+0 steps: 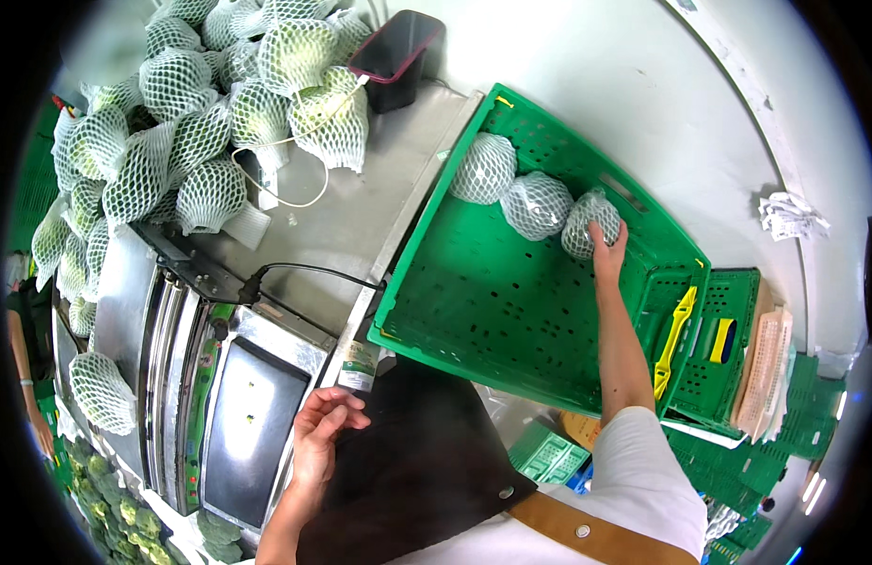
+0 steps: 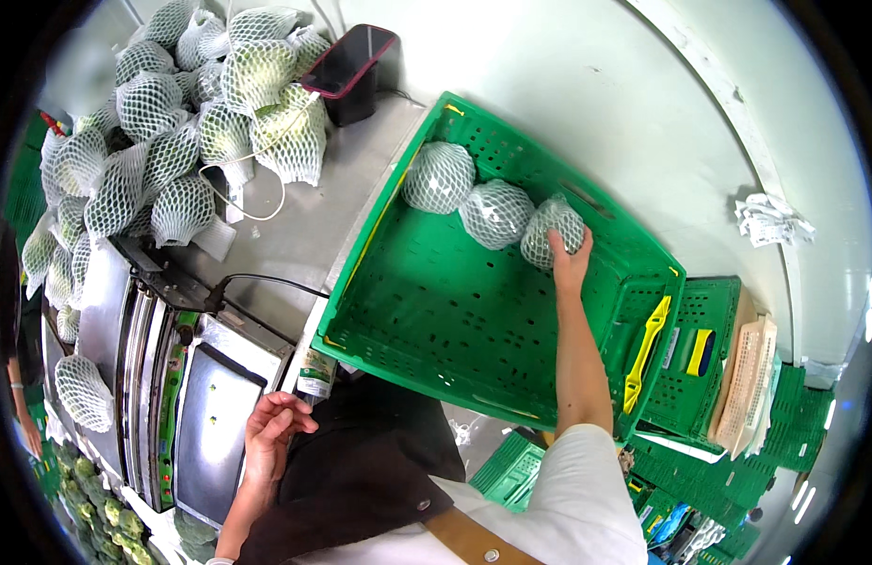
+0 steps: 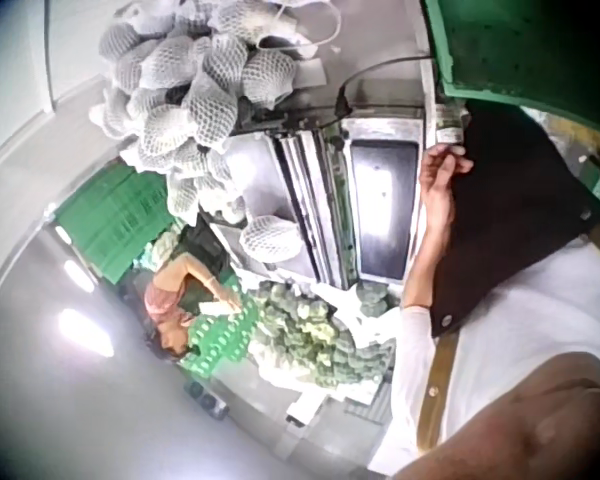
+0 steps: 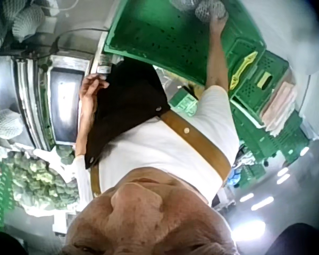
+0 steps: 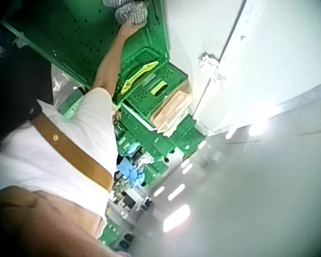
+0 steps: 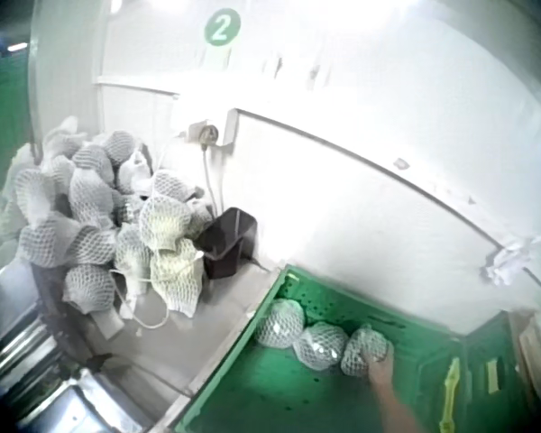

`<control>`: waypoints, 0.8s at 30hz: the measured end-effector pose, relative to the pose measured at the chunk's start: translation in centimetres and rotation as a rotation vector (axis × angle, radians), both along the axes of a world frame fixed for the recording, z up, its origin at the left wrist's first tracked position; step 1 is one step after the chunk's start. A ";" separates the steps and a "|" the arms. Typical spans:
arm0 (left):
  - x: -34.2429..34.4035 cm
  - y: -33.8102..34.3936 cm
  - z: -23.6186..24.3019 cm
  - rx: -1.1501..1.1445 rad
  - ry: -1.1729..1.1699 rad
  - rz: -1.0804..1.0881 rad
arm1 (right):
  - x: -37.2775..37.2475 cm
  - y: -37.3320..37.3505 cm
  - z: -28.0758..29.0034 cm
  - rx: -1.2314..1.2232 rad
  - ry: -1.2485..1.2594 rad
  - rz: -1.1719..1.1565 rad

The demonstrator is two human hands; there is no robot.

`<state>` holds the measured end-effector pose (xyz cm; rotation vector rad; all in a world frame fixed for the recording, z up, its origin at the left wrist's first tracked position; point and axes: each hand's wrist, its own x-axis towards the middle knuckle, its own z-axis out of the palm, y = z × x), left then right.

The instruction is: The person wraps individual produce items in plastic film using a heat-sealing machine and places them into a green crate.

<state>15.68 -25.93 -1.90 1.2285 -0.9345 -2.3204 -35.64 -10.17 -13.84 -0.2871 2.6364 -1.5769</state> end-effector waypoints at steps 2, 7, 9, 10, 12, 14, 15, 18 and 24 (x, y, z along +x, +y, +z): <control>0.7 -0.1 0.0 0.003 0.000 0.016 | -0.3 0.2 -2.1 0.201 0.254 0.107; 4.7 -1.0 0.4 -0.101 -0.001 0.134 | -2.7 1.7 -4.6 0.511 0.308 0.180; 7.0 -2.4 1.1 -0.121 0.091 0.149 | -7.5 6.7 -5.4 0.619 0.361 0.187; 9.5 -2.9 2.8 -0.223 0.045 0.227 | -5.9 5.4 -4.0 0.653 0.436 0.175; 15.3 -2.4 4.3 -0.535 -0.104 0.446 | -0.9 -1.0 1.4 0.553 0.967 0.207; 21.9 -2.2 5.8 -0.806 -0.507 0.731 | 9.6 -10.1 7.2 0.149 0.534 0.531; 25.6 -2.4 5.3 -0.899 -0.752 0.831 | 14.7 -14.5 10.0 -0.036 0.301 0.611; 32.6 -3.9 8.0 -1.402 -1.578 0.136 | 30.7 -24.7 14.6 -0.221 0.636 1.344; 36.5 -7.9 6.6 -1.728 -1.498 -0.404 | 49.7 -37.8 16.9 -0.316 1.173 2.167</control>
